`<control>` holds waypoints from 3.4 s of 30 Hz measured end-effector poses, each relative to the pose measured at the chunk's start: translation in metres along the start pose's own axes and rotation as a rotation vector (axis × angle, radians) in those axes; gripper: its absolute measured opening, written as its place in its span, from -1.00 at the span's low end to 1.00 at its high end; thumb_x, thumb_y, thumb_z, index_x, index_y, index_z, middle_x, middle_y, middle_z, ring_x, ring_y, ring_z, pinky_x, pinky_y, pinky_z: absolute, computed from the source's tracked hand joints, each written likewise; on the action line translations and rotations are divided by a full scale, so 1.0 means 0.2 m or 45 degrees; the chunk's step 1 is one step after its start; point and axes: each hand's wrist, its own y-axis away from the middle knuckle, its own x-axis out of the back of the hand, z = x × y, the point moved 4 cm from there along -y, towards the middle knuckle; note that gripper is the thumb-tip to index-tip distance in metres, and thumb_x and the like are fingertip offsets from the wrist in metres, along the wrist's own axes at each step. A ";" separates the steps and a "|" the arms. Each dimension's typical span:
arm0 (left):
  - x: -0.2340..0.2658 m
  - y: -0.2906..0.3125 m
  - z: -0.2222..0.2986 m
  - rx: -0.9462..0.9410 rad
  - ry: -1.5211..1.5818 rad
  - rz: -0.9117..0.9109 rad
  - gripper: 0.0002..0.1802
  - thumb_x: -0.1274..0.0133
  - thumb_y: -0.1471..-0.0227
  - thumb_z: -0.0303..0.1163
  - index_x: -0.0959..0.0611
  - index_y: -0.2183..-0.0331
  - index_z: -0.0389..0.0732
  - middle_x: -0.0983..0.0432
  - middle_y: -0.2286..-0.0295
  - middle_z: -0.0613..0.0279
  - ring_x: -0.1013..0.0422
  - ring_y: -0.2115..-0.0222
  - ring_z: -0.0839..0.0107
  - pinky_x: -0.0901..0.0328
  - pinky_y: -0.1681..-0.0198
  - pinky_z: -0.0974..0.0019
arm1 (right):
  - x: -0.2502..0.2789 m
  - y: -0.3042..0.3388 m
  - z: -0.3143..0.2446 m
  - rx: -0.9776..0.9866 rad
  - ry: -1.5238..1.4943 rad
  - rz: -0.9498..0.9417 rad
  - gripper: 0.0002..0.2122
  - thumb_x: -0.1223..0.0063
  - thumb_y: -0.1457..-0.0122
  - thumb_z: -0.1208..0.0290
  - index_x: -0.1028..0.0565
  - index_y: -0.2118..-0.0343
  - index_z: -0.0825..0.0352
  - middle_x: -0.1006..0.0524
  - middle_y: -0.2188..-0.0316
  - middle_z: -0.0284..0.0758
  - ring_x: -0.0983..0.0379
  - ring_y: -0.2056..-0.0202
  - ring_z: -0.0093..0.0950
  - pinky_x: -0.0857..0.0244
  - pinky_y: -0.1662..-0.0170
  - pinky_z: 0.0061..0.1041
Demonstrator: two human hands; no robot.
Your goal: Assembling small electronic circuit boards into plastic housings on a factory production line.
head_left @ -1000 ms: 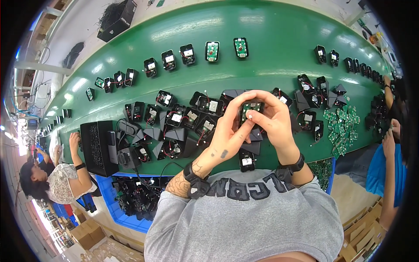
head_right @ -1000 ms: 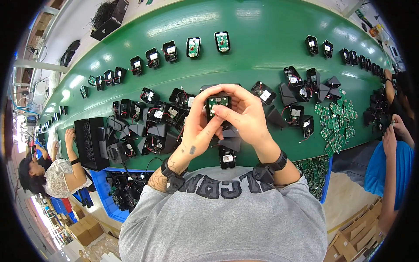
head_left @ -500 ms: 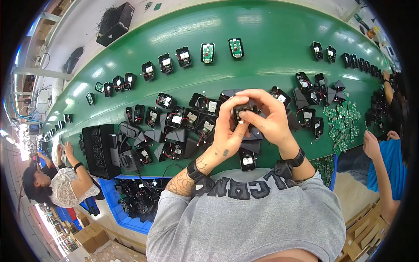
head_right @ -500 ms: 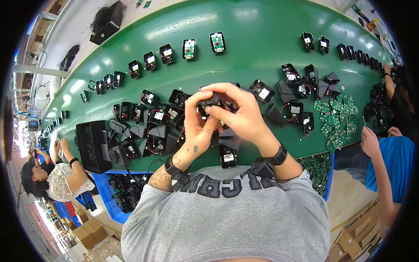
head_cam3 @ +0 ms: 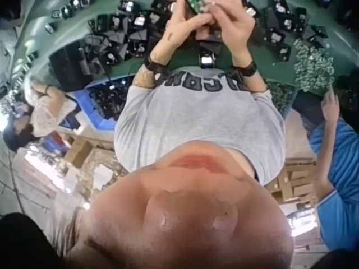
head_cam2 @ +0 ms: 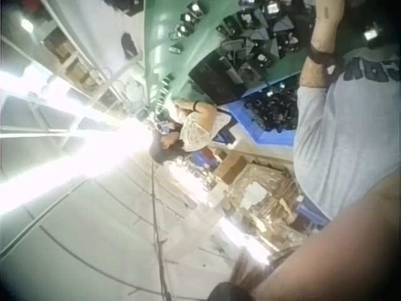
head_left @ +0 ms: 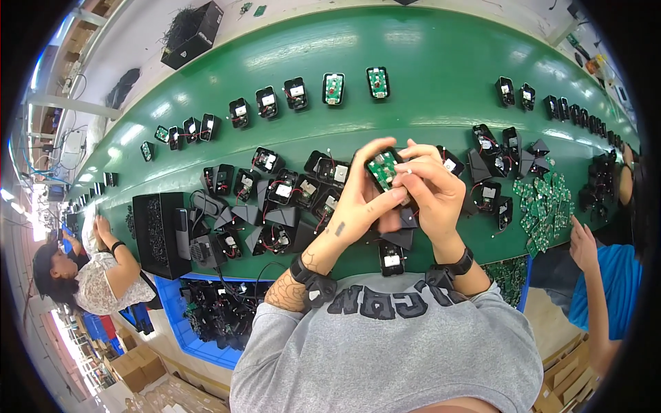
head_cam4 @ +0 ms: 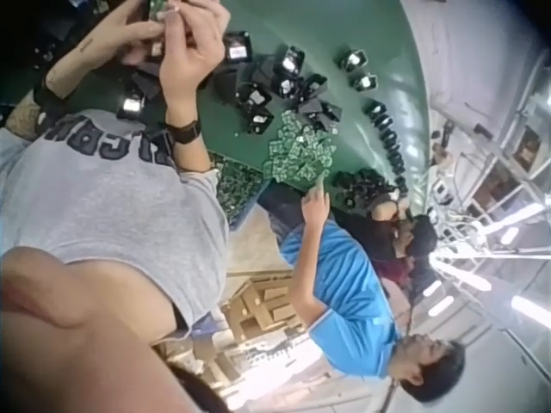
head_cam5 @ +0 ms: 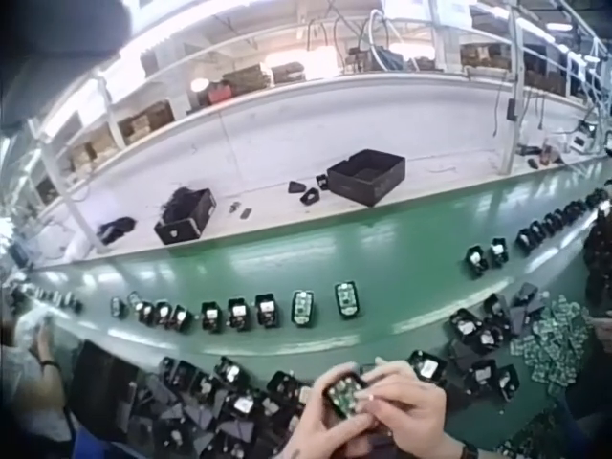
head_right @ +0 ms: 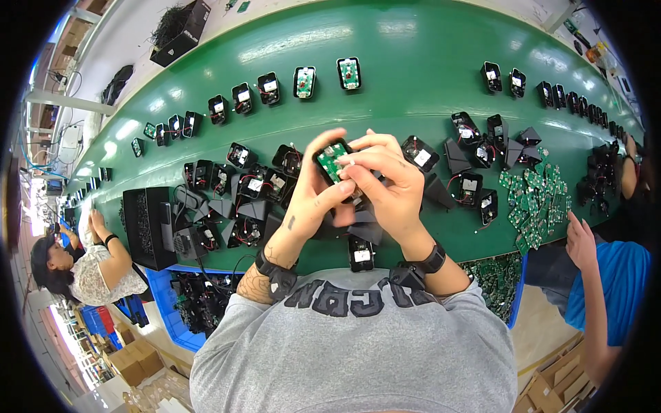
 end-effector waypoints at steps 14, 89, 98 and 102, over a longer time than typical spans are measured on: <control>0.02 0.02 0.07 0.163 0.110 0.257 -0.59 0.02 0.04 -0.66 -0.29 0.12 -0.23 -0.44 0.26 0.11 -0.50 0.33 0.44 -0.49 0.36 0.44 | 0.03 -0.05 -0.06 0.208 0.480 -0.227 -0.96 -0.05 0.14 0.49 -0.44 0.59 0.29 -0.42 0.13 -0.27 -0.20 -0.11 -0.11 0.01 -0.16 -0.08; 0.01 -0.15 0.07 0.644 -0.165 -0.071 -0.76 0.05 0.01 -0.40 -0.42 0.27 -0.30 -0.53 0.60 0.13 -0.48 0.70 0.42 -0.29 0.71 0.52 | 0.18 -0.05 -0.12 0.152 0.785 -0.351 -0.89 -0.13 0.01 0.55 -0.46 0.40 0.29 -0.41 0.10 -0.32 -0.14 -0.15 -0.19 0.03 -0.21 -0.12; -0.09 -0.04 0.04 -0.161 -0.823 0.313 -0.58 -0.17 0.14 -0.51 -0.41 0.19 -0.33 -0.50 0.49 0.18 -0.50 0.53 0.46 -0.40 0.49 0.42 | 0.16 0.02 0.07 -0.305 0.244 0.094 -0.91 -0.18 0.04 0.63 -0.58 0.42 0.36 -0.42 0.10 -0.30 -0.14 -0.18 -0.23 -0.03 -0.19 -0.24; -0.10 -0.07 0.01 -0.255 -0.796 0.330 -0.58 -0.16 0.13 -0.53 -0.40 0.18 -0.34 -0.50 0.48 0.17 -0.49 0.53 0.46 -0.41 0.49 0.41 | 0.17 0.03 0.10 -0.296 0.206 0.207 -0.85 -0.17 0.06 0.69 -0.60 0.39 0.36 -0.43 0.09 -0.27 -0.15 -0.19 -0.22 -0.01 -0.22 -0.19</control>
